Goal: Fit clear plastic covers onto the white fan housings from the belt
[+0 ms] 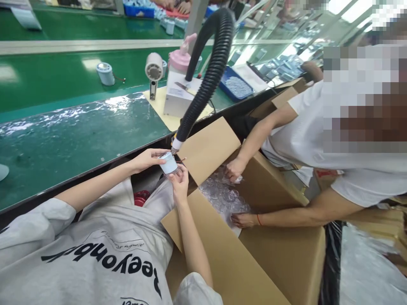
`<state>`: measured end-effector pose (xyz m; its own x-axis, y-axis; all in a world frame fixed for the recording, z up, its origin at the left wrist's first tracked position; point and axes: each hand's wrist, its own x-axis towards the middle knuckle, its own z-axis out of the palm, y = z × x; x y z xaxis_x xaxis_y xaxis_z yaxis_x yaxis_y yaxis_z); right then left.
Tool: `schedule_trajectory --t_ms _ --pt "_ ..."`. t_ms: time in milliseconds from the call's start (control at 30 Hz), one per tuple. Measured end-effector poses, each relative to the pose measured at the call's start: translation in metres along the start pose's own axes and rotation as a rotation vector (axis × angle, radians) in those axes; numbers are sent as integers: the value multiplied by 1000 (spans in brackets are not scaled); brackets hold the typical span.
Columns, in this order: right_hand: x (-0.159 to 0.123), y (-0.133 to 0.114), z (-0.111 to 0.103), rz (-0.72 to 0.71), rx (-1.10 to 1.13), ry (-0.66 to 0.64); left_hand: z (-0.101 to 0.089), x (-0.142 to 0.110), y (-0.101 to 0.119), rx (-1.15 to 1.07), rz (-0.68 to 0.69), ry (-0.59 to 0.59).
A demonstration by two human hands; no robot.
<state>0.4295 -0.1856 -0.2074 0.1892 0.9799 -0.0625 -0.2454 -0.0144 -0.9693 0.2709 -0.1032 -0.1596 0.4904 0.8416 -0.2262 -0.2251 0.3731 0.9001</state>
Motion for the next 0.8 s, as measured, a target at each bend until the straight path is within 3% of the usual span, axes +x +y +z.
schedule_trajectory --t_ms 167,500,667,800 --pt "15 0 -5 -24 48 20 5 18 8 64 7 -24" --pt "11 -11 6 33 15 -155 -22 -21 19 136 -48 -11" --pt "-5 -27 2 14 -45 -179 -23 -37 19 146 -30 -115" --pt "-32 -49 -6 -131 -212 -264 -20 -63 18 207 62 -261"
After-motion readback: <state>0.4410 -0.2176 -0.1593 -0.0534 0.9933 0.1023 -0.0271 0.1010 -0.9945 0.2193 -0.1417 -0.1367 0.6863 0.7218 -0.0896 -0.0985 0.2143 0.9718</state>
